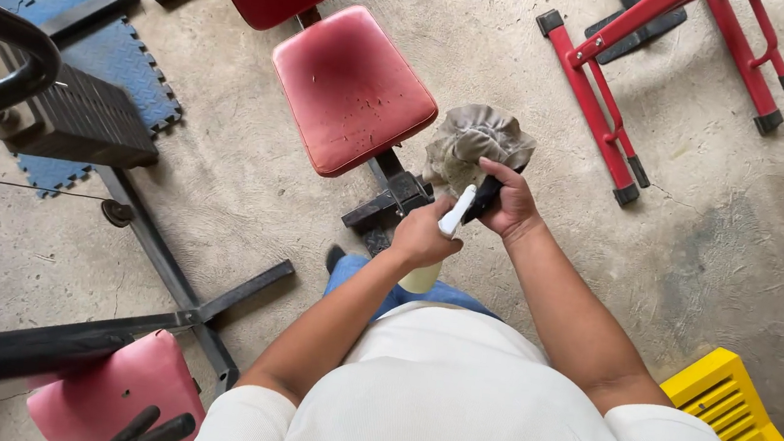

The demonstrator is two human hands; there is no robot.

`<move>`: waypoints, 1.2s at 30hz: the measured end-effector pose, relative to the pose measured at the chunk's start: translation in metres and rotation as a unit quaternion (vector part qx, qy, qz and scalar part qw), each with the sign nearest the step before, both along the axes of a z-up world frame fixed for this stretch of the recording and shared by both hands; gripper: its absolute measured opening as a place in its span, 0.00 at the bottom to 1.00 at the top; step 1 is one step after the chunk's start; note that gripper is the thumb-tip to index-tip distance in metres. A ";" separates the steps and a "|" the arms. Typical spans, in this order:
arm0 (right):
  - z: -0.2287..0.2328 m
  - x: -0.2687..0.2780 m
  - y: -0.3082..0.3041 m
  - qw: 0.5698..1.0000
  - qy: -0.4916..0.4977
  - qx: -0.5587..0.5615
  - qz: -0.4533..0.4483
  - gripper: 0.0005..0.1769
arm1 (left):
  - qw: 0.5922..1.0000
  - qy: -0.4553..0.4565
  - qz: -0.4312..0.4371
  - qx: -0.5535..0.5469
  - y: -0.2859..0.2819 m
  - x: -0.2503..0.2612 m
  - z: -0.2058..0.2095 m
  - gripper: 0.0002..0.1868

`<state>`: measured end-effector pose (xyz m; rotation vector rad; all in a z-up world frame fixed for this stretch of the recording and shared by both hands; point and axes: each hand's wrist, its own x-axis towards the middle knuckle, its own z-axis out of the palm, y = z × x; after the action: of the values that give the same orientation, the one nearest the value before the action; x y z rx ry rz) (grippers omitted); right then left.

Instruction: Wiping down and sanitizing various gym machines and padded benches using a spray bottle and a cleaning cloth.

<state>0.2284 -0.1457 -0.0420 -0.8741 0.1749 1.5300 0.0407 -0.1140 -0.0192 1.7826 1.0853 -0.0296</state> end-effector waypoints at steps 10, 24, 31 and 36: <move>0.020 -0.022 -0.077 0.999 0.027 0.033 -0.031 0.22 | 0.999 -0.009 -0.048 0.010 -0.050 -0.023 0.009 0.34; 0.018 -0.080 -0.196 0.988 0.081 0.059 -0.117 0.22 | 0.997 -0.041 -0.058 0.017 -0.164 -0.068 0.010 0.38; 0.025 -0.073 -0.238 0.980 0.094 0.063 -0.162 0.28 | 0.995 -0.007 -0.095 0.008 -0.188 -0.052 0.032 0.38; 0.026 -0.050 -0.258 0.977 0.092 0.086 -0.170 0.29 | 0.992 0.024 -0.122 0.027 -0.202 -0.019 0.041 0.35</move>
<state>0.1784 -0.4035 -0.0159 -0.5325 0.3064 1.2812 0.0217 -0.3155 0.0220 1.9636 0.9024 -0.1936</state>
